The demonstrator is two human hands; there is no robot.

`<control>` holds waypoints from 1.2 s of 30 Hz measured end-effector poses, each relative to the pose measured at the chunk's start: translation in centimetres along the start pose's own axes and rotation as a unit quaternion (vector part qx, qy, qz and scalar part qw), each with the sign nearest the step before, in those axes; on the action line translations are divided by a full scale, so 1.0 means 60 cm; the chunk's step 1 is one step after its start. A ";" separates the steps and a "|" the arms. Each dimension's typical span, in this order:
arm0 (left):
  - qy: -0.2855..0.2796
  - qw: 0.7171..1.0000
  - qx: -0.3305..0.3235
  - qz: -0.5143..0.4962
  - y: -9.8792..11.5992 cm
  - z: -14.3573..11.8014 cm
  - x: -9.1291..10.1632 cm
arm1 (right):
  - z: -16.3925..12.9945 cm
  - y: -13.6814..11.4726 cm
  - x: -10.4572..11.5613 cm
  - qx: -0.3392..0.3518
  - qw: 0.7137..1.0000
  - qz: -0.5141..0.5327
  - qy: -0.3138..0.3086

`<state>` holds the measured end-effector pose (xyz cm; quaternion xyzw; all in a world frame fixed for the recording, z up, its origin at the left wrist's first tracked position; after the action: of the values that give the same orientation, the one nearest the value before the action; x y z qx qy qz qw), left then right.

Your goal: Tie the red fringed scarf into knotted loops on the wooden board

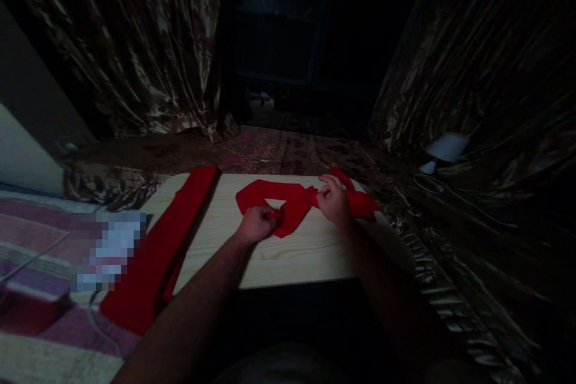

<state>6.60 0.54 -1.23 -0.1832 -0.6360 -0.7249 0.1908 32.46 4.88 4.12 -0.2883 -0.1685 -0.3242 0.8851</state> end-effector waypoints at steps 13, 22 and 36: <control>0.291 0.954 0.030 0.067 -0.008 -0.016 0.066 | -0.048 0.050 -0.051 -0.087 0.974 -0.158 -0.141; 0.330 0.914 0.056 -0.227 -0.040 -0.001 0.071 | -0.045 0.033 -0.040 -0.104 0.956 -0.221 -0.165; 0.344 0.929 0.132 -0.042 -0.033 -0.008 0.082 | -0.050 0.087 -0.024 -0.243 0.963 -0.104 0.046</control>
<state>1.36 0.10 -0.47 0.1314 -0.6283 -0.6602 0.3901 35.24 6.99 -1.04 -0.4603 -0.0732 -0.4584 0.7567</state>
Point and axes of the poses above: each hand's wrist, its own z-axis towards the middle knuckle, its own x-axis out of the back of the hand, y = z × x, the point moved 3 cm from there along z, towards the middle knuckle, and after that the axes turned 7 degrees about x, right-handed, at the moved point
